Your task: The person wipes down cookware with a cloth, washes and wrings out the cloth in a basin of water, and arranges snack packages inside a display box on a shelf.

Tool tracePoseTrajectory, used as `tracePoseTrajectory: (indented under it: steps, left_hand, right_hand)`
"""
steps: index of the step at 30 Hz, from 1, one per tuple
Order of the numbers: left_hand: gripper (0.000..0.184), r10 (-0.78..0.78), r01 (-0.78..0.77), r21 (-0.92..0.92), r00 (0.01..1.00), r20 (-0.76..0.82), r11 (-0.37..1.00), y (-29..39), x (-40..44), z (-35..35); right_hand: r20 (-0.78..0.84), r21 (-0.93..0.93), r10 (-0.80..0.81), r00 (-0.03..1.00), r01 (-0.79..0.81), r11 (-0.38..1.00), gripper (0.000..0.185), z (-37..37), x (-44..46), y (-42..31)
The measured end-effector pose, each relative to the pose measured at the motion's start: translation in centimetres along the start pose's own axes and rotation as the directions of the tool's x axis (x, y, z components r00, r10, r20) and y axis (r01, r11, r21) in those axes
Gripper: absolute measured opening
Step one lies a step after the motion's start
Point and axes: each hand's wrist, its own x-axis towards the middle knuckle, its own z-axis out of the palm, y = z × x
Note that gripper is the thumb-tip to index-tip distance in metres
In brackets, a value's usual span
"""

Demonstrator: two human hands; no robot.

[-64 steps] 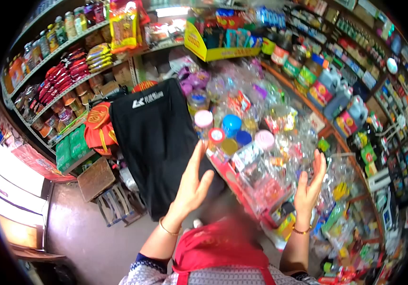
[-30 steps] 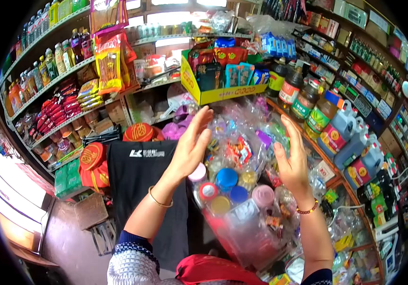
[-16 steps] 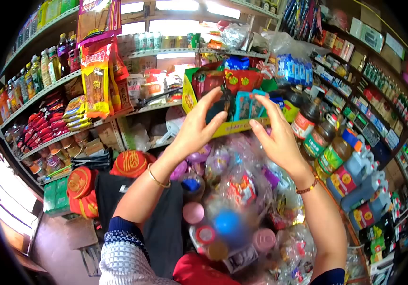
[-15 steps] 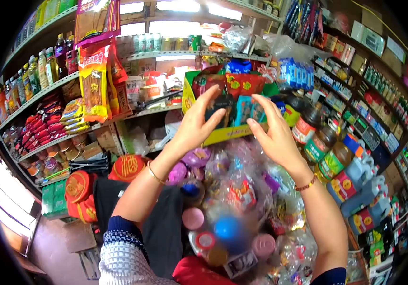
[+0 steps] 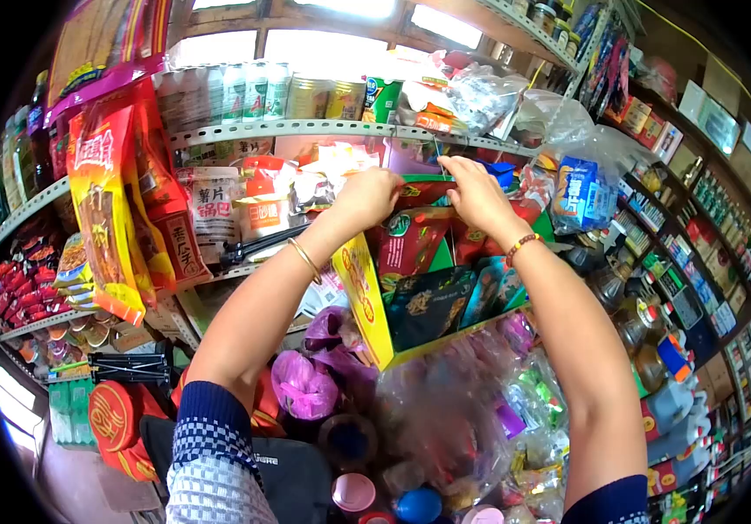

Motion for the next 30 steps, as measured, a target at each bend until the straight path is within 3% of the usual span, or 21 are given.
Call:
tracePoseTrajectory:
  steps: [1,2,3,5,6,9,13,15,21,23,25,29,30]
  left_hand:
    - [0.02,-0.029,0.029,-0.009,0.999,0.046,1.0,-0.8,0.8,0.1]
    - [0.02,0.025,-0.03,-0.068,0.997,-0.069,0.997,-1.6,1.5,0.3]
    - [0.02,0.02,-0.025,-0.071,0.998,-0.063,0.997,-2.3,2.1,0.2]
    - [0.022,-0.017,-0.013,-0.3,0.995,-0.099,0.954,-2.9,3.4,-1.5]
    - [0.024,-0.077,0.066,-0.345,0.997,-0.018,0.936,-3.6,4.2,-2.2]
    - [0.025,-0.085,0.038,-0.436,0.992,-0.089,0.899,-4.8,5.7,-3.1]
    - [0.029,-0.157,0.092,-0.517,0.984,-0.082,0.851,-5.0,6.6,-3.8]
    - [0.034,-0.191,0.097,-0.585,0.977,-0.1,0.805,-5.7,7.6,-3.2]
    - [0.039,-0.274,0.125,-0.636,0.952,-0.14,0.761,-6.9,8.3,-2.2]
    - [0.04,-0.287,0.135,-0.565,0.939,-0.189,0.814,-6.9,8.0,-1.8]
    - [0.04,-0.281,0.122,-0.575,0.939,-0.197,0.809,-7.0,7.2,-1.3]
    - [0.044,-0.262,0.122,-0.576,0.951,-0.166,0.808,-7.7,5.4,0.3]
    - [0.044,-0.344,0.252,-0.55,0.936,-0.069,0.796,-7.6,5.1,0.3]
  right_hand:
    - [0.051,-0.022,0.025,0.998,-0.024,0.999,0.038,0.5,0.8,0.8]
    - [0.155,-0.029,0.05,0.987,-0.046,0.999,0.024,0.9,2.4,2.0]
    - [0.083,0.04,0.079,0.993,-0.082,0.996,0.019,1.3,3.2,2.8]
    - [0.008,0.203,0.114,0.994,-0.113,0.973,0.021,0.8,4.5,3.1]
    - [-0.016,0.215,0.111,0.994,-0.106,0.971,0.021,0.8,5.6,3.7]
    - [-0.057,0.442,0.167,0.984,-0.125,0.888,0.021,0.5,7.8,4.7]
    - [0.078,0.428,0.248,0.966,-0.257,0.867,0.014,-1.2,10.1,4.7]
    - [0.056,0.532,0.194,0.979,-0.194,0.825,0.013,-1.5,10.8,4.8]
    - [-0.072,0.516,0.16,0.984,-0.1,0.851,0.018,-0.8,12.0,5.5]
    - [-0.142,0.408,0.113,0.983,-0.046,0.912,0.019,0.0,12.1,6.1]
    - [-0.112,0.428,0.137,0.984,-0.077,0.901,0.019,0.9,12.0,6.2]
    - [0.102,0.361,0.093,0.99,-0.124,0.924,0.02,4.3,11.3,7.4]
    - [0.116,0.353,0.082,0.99,-0.118,0.928,0.025,4.9,10.7,6.9]
